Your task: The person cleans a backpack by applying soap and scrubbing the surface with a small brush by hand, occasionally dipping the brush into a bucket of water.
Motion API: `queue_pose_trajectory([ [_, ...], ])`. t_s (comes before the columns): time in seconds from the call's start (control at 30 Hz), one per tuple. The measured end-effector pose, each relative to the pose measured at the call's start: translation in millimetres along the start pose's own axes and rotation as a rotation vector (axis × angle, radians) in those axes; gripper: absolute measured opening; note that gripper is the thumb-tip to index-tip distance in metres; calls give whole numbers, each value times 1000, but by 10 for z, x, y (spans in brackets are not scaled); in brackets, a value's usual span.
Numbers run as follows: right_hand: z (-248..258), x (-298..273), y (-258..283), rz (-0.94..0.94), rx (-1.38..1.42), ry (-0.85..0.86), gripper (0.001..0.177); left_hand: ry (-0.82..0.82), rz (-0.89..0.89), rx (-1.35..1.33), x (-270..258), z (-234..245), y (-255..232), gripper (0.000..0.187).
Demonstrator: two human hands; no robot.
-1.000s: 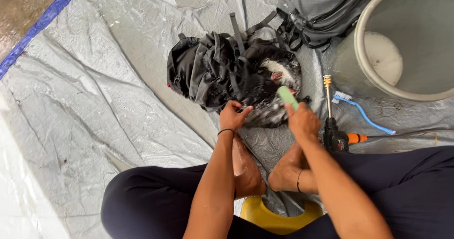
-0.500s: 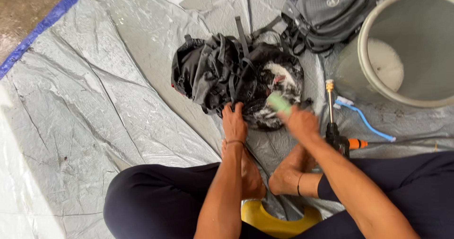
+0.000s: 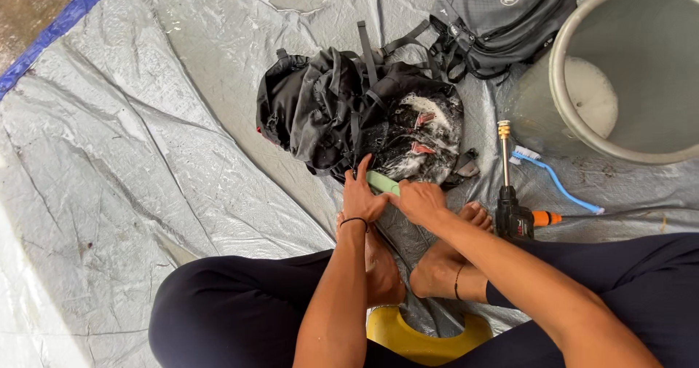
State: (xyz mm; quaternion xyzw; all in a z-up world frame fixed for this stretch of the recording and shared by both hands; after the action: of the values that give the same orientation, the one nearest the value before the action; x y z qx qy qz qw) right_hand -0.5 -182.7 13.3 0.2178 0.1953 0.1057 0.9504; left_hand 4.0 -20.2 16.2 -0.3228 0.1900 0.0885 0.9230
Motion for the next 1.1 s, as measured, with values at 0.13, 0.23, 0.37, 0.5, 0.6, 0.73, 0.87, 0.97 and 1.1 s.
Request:
queue_pose_trajectory([
  [0.13, 660, 299, -205, 106, -364, -220, 68, -39, -95, 55, -17, 27, -23, 92],
  [0.23, 949, 313, -592, -628, 81, -219, 80, -61, -117, 246, -47, 68, -141, 108],
  [0.37, 476, 10, 23, -299, 0, -35, 66, -30, -65, 178, 8, 7, -117, 111],
  [0.5, 408, -80, -6, 154, -401, -91, 72, -42, -78, 276, 7, -133, -26, 119],
  [0.6, 1112, 234, -512, -364, -130, -16, 78, -67, -139, 322, -15, -79, -143, 116],
  [0.73, 689, 121, -119, -513, 121, -56, 73, -104, -206, 279, 2, -45, -239, 121],
  [0.87, 594, 18, 471, -208, 116, 90, 71, -56, -166, -6, 98, -3, -109, 120],
  [0.97, 1099, 201, -123, -314, 17, -20, 71, 12, -129, -44, 95, 18, -94, 123],
  [1.1, 1520, 163, -1396, -774, 92, -71, 105, 106, -36, -235, 101, 56, -132, 120],
])
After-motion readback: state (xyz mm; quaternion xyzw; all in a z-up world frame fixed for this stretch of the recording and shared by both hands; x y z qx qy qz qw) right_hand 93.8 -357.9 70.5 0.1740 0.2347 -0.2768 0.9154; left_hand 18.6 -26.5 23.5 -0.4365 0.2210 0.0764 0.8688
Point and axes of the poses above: each hand's wrist, its own x-axis towards the middle knuckle, its own z-axis out of the back of the hand, y = z × x, the point moved 5 cm from there along x, towards the middle knuckle, and after that the axes turned 13 degrees about x, right-handed, at the moved point
